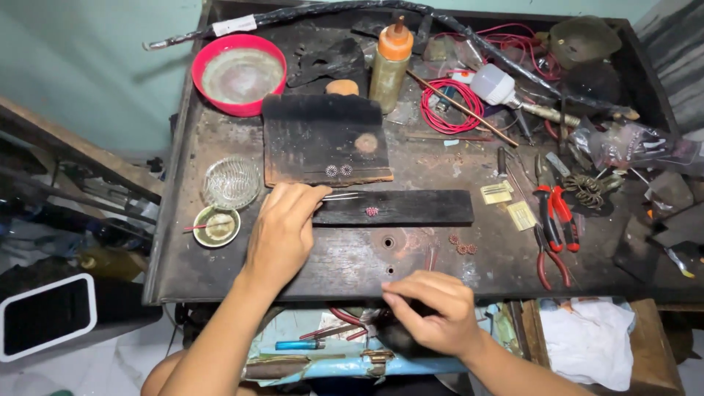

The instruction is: Soldering small jewelry components on a charcoal block using a gas torch and tweezers at a workbench.

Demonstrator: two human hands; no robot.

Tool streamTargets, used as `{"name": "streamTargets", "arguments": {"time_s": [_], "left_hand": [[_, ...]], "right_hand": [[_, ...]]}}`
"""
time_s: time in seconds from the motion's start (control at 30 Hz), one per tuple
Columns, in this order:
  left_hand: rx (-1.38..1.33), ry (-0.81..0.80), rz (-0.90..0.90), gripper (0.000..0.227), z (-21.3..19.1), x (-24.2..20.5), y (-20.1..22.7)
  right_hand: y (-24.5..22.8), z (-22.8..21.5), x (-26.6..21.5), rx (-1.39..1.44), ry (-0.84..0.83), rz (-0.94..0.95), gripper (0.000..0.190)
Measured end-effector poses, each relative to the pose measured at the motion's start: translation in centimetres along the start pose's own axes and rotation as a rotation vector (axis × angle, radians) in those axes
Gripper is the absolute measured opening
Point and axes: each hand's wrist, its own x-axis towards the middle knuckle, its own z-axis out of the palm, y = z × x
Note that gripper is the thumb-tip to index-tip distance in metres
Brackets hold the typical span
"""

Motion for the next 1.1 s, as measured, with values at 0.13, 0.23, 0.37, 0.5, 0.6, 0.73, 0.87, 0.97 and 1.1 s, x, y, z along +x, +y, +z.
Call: {"name": "streamTargets", "arguments": {"time_s": [0.13, 0.23, 0.37, 0.5, 0.6, 0.73, 0.87, 0.97, 1.1], "left_hand": [[0.013, 0.0, 0.004, 0.025, 0.4, 0.2, -0.2], [-0.011, 0.018, 0.003, 0.017, 1.0, 0.5, -0.4], [0.012, -0.002, -0.025, 0.017, 1.8, 0.4, -0.8], [-0.012, -0.002, -0.025, 0.015, 2.0, 0.6, -0.8], [-0.021, -0.029, -0.042, 0.016, 2.4, 0.5, -1.0], [-0.028, -0.036, -0.041, 0.015, 2.5, 0.5, -1.0], [-0.01, -0.043, -0.038, 0.015, 2.6, 0.4, -0.9], [0.016, -0.037, -0.036, 0.015, 2.5, 0.3, -0.7], [0.038, 0.025, -0.057, 0.015, 2.6, 0.2, 0.1]], "right_hand": [[2.1, 1.1, -0.7, 0.072, -0.076, -0.207, 0.013], [3.2, 2.3, -2.4, 0.094, -0.081, -0.325, 0.012], [2.9, 2.9, -2.8, 0.098, -0.115, -0.415, 0.011], [2.5, 3.2, -2.7, 0.101, -0.127, -0.403, 0.01], [2.7, 3.4, -3.0, 0.112, -0.139, -0.415, 0.009], [2.5, 3.5, -3.1, 0.103, -0.134, -0.407, 0.009], [2.4, 3.6, -3.0, 0.097, -0.131, -0.406, 0.009], [2.3, 3.6, -2.9, 0.094, -0.129, -0.405, 0.008], [2.3, 3.5, -3.0, 0.082, -0.132, -0.406, 0.009]]}}
